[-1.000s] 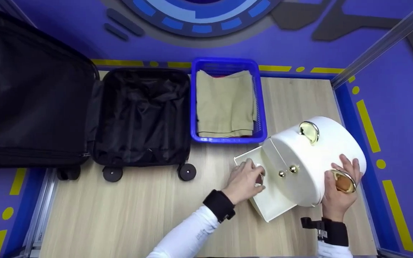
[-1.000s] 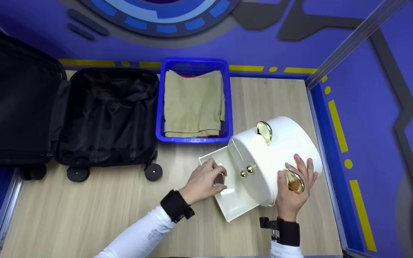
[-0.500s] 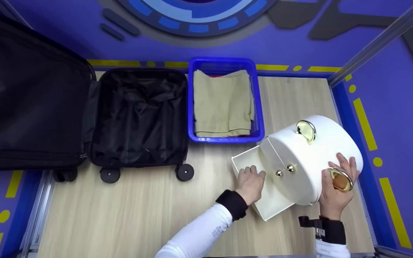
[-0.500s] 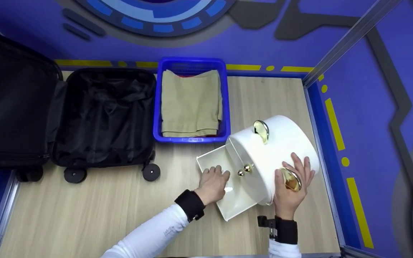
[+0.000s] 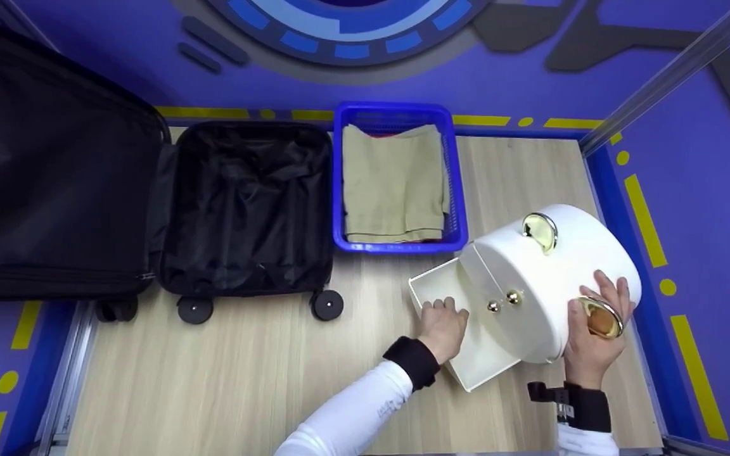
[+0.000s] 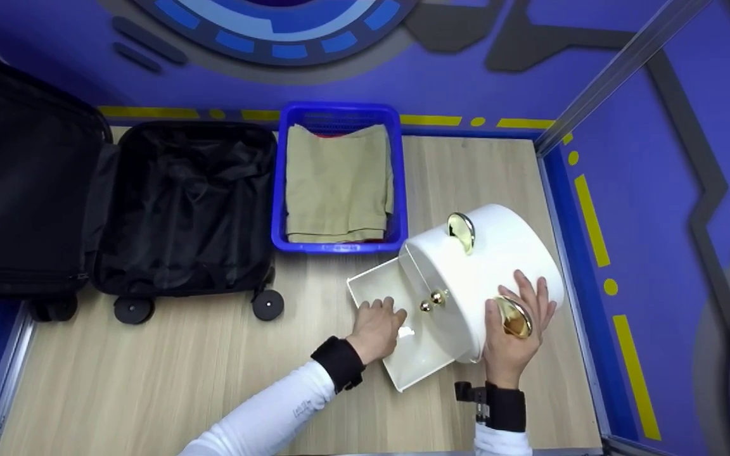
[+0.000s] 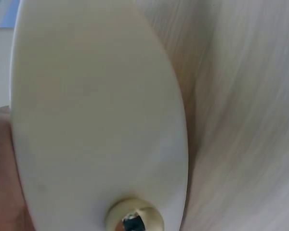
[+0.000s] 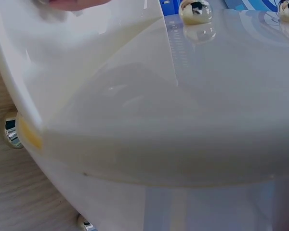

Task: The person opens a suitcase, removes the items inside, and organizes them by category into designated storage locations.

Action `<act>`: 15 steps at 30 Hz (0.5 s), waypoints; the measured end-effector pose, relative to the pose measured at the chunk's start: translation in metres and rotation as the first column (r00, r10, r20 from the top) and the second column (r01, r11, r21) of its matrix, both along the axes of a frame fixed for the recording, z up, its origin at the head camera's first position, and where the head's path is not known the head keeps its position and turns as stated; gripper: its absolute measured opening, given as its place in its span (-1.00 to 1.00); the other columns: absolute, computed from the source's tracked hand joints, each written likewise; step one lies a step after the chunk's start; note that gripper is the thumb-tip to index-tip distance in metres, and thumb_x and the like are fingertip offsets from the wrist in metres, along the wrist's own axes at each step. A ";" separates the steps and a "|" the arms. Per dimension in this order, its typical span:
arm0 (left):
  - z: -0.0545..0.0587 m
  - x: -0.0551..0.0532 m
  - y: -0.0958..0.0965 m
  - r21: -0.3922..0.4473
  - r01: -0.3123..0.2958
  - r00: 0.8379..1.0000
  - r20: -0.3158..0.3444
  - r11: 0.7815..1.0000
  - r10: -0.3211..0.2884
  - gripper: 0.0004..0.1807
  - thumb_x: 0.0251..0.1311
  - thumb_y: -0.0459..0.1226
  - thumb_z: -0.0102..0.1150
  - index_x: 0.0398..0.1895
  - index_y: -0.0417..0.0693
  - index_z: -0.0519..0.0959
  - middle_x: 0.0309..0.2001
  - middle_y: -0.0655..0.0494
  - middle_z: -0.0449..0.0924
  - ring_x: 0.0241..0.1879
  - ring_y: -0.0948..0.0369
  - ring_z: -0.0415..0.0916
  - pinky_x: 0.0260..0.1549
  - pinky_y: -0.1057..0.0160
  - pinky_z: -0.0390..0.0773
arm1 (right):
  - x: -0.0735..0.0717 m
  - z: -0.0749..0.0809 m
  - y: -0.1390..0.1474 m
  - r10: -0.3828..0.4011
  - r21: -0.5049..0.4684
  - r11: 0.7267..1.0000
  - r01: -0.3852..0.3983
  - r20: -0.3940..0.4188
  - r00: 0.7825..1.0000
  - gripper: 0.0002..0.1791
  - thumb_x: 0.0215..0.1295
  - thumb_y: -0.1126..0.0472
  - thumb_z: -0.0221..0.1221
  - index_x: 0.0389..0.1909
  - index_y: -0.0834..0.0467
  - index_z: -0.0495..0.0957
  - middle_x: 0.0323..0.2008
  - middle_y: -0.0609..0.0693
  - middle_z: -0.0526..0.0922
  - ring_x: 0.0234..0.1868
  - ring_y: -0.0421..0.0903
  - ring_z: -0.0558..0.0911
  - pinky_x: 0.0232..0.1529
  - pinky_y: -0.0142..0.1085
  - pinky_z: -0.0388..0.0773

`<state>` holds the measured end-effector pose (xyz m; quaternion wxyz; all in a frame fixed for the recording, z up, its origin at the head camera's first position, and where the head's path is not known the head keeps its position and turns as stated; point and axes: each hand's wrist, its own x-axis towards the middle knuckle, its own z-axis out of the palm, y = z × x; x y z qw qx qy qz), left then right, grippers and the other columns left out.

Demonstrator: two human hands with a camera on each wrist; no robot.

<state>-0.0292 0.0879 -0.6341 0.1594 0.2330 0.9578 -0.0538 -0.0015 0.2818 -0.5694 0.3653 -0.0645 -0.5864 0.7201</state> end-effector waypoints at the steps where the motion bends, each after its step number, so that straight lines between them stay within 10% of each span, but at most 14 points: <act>1: 0.001 0.000 -0.001 0.004 0.004 1.000 0.001 1.000 -0.004 -0.58 0.16 0.02 0.41 0.11 0.38 0.62 -0.04 0.20 0.52 -0.11 0.23 0.50 -0.19 0.20 0.41 | 0.000 0.001 -0.001 -0.003 0.011 1.000 0.003 -0.007 1.000 -0.16 0.09 0.61 0.30 0.46 0.37 0.29 0.21 0.13 0.67 0.05 -0.06 0.66 0.50 -0.38 0.13; 8: 0.007 0.001 -0.018 0.232 0.054 0.995 -0.092 0.971 -0.034 -0.63 0.17 -0.09 0.40 0.05 0.23 0.61 -0.04 0.18 0.51 -0.11 0.20 0.53 -0.28 0.25 0.42 | 0.002 0.020 -0.016 -0.004 0.040 0.999 0.006 -0.049 0.999 -0.18 0.09 0.61 0.30 0.44 0.42 0.30 0.17 0.13 0.69 0.02 -0.10 0.69 0.59 -0.33 -0.28; 15: 0.018 0.001 -0.054 0.557 0.156 0.962 -0.272 0.816 0.002 -0.65 0.20 -0.19 0.37 0.07 0.15 0.61 0.03 0.17 0.53 -0.06 0.20 0.56 -0.12 0.30 0.49 | 0.001 0.023 -0.015 -0.007 0.062 0.998 0.010 -0.039 0.999 -0.29 0.10 0.59 0.29 0.35 0.44 0.42 0.17 0.11 0.70 0.04 -0.12 0.68 0.55 -0.36 -0.38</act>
